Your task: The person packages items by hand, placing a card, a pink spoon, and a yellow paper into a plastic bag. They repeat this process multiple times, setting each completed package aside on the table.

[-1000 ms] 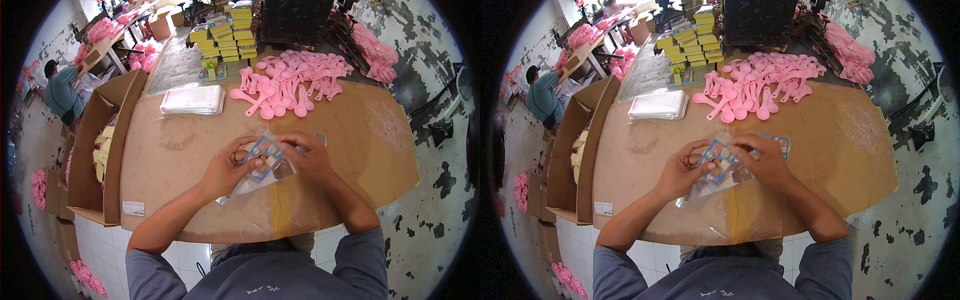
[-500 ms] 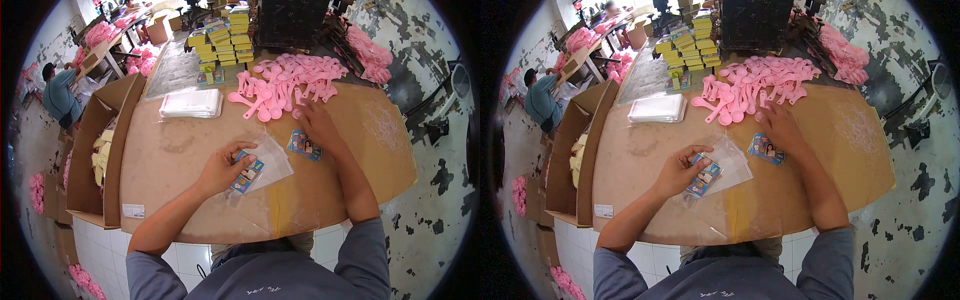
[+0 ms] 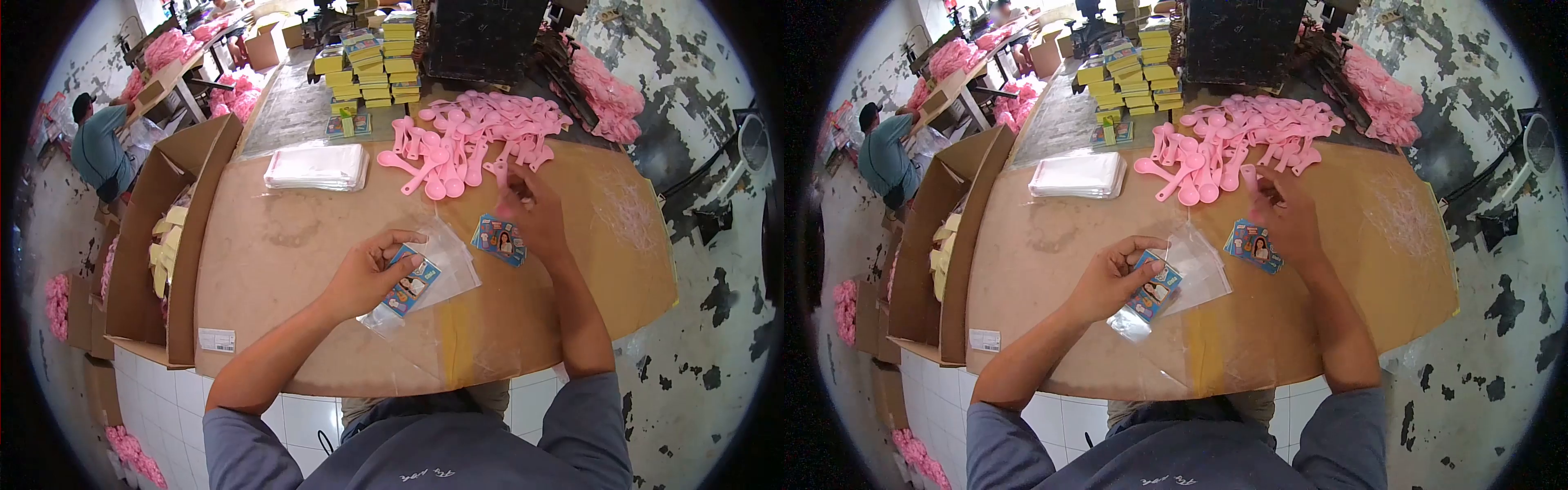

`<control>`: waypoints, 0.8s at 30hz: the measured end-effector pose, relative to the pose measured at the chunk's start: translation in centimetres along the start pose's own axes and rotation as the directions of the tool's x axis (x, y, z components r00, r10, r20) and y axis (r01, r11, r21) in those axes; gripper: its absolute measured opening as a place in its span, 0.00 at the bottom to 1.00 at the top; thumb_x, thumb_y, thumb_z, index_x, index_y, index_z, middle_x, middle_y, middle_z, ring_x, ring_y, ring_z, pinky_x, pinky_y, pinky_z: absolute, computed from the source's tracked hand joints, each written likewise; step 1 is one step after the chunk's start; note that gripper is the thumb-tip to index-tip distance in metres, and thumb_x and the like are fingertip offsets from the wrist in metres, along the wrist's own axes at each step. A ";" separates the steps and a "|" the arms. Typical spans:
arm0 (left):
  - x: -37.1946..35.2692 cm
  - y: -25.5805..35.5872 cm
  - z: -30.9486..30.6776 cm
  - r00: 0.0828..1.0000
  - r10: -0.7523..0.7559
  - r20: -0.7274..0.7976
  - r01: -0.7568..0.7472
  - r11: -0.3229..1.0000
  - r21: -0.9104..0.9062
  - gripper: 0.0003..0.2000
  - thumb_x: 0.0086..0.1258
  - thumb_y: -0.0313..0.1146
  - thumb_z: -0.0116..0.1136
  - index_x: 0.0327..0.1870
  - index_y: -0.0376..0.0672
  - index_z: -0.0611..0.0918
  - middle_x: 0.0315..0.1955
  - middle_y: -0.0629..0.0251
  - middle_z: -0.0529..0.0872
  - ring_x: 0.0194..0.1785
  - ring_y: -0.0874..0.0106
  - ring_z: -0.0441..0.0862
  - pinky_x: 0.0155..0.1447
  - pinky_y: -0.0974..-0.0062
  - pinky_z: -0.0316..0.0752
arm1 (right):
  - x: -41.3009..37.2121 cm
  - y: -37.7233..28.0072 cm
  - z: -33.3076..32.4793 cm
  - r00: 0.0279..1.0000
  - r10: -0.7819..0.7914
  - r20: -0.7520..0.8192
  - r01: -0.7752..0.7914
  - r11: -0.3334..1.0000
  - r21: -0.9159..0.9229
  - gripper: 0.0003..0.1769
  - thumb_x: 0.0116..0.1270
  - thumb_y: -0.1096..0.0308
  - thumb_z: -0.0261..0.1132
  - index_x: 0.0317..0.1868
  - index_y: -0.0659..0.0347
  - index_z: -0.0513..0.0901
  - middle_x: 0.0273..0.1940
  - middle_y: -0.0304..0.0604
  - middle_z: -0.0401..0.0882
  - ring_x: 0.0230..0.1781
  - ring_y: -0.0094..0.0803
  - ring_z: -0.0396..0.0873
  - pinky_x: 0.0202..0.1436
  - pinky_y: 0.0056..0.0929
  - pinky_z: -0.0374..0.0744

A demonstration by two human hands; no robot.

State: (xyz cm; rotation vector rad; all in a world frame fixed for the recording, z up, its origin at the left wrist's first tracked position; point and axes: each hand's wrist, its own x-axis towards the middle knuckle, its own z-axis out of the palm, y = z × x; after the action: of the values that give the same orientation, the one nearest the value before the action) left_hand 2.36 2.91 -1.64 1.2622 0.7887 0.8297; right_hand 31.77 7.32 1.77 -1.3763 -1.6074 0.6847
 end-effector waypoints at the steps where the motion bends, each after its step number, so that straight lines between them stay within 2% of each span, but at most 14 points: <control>1: -0.1 0.2 0.1 1.000 -0.012 0.007 0.012 1.000 -0.012 0.16 0.80 0.28 0.60 0.65 0.37 0.78 0.40 0.63 0.91 0.39 0.81 0.88 0.41 0.82 0.82 | -0.5 0.1 0.7 0.996 -0.075 0.053 0.068 0.990 0.126 0.22 0.75 0.72 0.66 0.66 0.63 0.75 0.50 0.45 0.81 0.52 0.31 0.82 0.57 0.35 0.81; 3: -0.2 0.4 0.3 0.999 -0.036 0.025 0.037 0.999 -0.033 0.16 0.80 0.27 0.59 0.65 0.37 0.77 0.41 0.63 0.91 0.40 0.81 0.88 0.42 0.81 0.82 | -1.4 0.8 1.9 0.963 -0.238 0.126 0.175 0.909 0.378 0.20 0.77 0.72 0.63 0.66 0.65 0.73 0.52 0.44 0.79 0.50 0.30 0.83 0.51 0.32 0.86; 6: -0.2 0.0 0.3 0.998 -0.019 0.054 0.019 1.000 -0.007 0.17 0.79 0.27 0.60 0.66 0.36 0.77 0.41 0.63 0.91 0.42 0.81 0.87 0.44 0.82 0.82 | -2.6 0.2 3.5 0.972 -0.130 0.198 -0.023 0.781 0.624 0.20 0.77 0.74 0.62 0.65 0.67 0.71 0.54 0.44 0.78 0.47 0.31 0.85 0.45 0.33 0.89; 9: -0.3 0.4 0.4 0.998 -0.023 0.064 0.019 0.997 0.070 0.18 0.79 0.27 0.61 0.67 0.37 0.76 0.42 0.63 0.91 0.44 0.81 0.87 0.45 0.82 0.81 | -2.9 -0.7 3.4 0.984 -0.001 0.180 -0.120 0.739 0.662 0.20 0.75 0.75 0.63 0.64 0.67 0.71 0.53 0.45 0.78 0.47 0.32 0.85 0.47 0.35 0.91; 15: -0.4 0.4 0.7 0.998 -0.057 0.033 0.054 0.994 0.100 0.19 0.78 0.27 0.62 0.67 0.36 0.77 0.45 0.62 0.91 0.45 0.82 0.86 0.47 0.81 0.81 | -3.8 -1.8 3.9 0.998 -0.024 0.050 -0.011 0.791 0.612 0.22 0.74 0.78 0.64 0.66 0.68 0.72 0.48 0.44 0.77 0.44 0.31 0.86 0.45 0.31 0.91; 21: -0.6 1.0 0.9 0.997 -0.071 0.038 0.062 0.978 0.198 0.17 0.78 0.27 0.62 0.65 0.35 0.80 0.46 0.62 0.91 0.45 0.83 0.85 0.46 0.81 0.82 | -4.1 -2.3 3.8 0.982 -0.076 0.171 -0.038 0.815 0.578 0.25 0.73 0.79 0.65 0.68 0.66 0.72 0.46 0.41 0.78 0.39 0.28 0.87 0.40 0.25 0.88; 24: -0.6 0.5 0.9 0.994 -0.081 0.080 0.058 0.964 0.261 0.16 0.79 0.28 0.60 0.65 0.35 0.80 0.45 0.65 0.91 0.44 0.83 0.85 0.46 0.82 0.81 | -4.5 -2.5 4.2 0.986 -0.094 0.134 -0.003 0.808 0.590 0.25 0.73 0.79 0.65 0.69 0.64 0.72 0.45 0.41 0.78 0.41 0.29 0.87 0.42 0.25 0.88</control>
State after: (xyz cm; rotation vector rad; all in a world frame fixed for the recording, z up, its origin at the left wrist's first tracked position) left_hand 2.85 2.02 -0.95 1.4836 0.8839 0.6221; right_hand 26.87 2.99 0.79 -0.8329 -1.3672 1.1727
